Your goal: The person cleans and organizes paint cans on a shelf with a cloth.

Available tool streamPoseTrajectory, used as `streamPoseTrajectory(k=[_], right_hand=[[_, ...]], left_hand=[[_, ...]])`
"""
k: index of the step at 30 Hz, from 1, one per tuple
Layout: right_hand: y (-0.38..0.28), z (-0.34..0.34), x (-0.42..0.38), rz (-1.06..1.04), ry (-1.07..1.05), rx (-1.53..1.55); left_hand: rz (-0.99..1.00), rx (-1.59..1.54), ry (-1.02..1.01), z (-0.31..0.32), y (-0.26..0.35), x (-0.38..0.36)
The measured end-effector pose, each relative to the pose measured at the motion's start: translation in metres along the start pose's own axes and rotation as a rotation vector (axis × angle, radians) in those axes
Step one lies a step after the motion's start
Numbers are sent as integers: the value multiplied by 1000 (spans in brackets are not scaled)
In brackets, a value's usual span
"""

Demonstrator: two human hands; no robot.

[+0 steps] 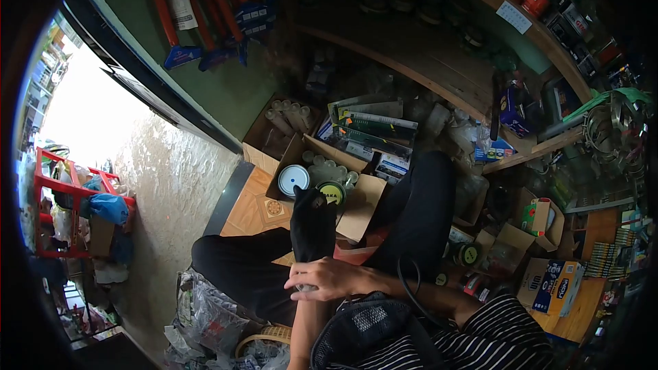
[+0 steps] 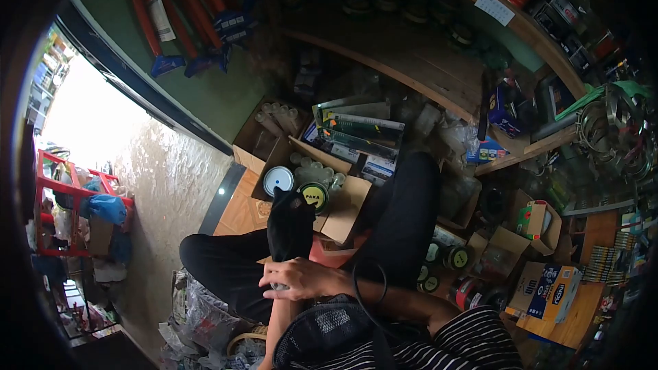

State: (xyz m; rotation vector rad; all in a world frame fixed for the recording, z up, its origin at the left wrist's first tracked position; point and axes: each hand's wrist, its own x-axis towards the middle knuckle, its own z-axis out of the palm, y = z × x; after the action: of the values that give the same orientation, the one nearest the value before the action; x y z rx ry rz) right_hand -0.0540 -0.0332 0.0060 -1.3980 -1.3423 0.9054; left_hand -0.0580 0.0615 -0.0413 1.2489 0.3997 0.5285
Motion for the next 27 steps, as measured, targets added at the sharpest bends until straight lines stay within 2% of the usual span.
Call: streamPoseTrajectory(k=[2,3,5,8,10,13,14,16,18,19,23,27], right_hand=[[6,-8,-3,-28,139,-27],[16,-11,-3,-57,311,-123],[27,-26,-7,98,593,-178],[38,-58,-22,456,867,-2],[47,-72,-35,558,859,195],[56,-67,-52,717,623,281],[70,-59,-55,606,575,367],[77,-50,-60,597,570,421],[54,-58,-50,645,578,406],[48,-61,-46,580,603,430],[52,-63,-47,614,617,255],[69,-52,-52,566,676,416]], left_hand=[[8,-7,-4,-1,1,2],[5,-5,-6,0,0,0],[7,3,-3,-2,2,0],[2,9,-2,-3,2,-3],[-2,13,-2,-2,2,-6],[-7,16,0,2,1,-8],[-7,15,0,3,1,-8],[-8,13,-4,3,1,-9],[-6,14,-6,3,1,-10],[-7,13,-6,2,1,-9],[-7,6,-1,-1,-1,-8],[-5,-1,4,-2,-3,-8]])
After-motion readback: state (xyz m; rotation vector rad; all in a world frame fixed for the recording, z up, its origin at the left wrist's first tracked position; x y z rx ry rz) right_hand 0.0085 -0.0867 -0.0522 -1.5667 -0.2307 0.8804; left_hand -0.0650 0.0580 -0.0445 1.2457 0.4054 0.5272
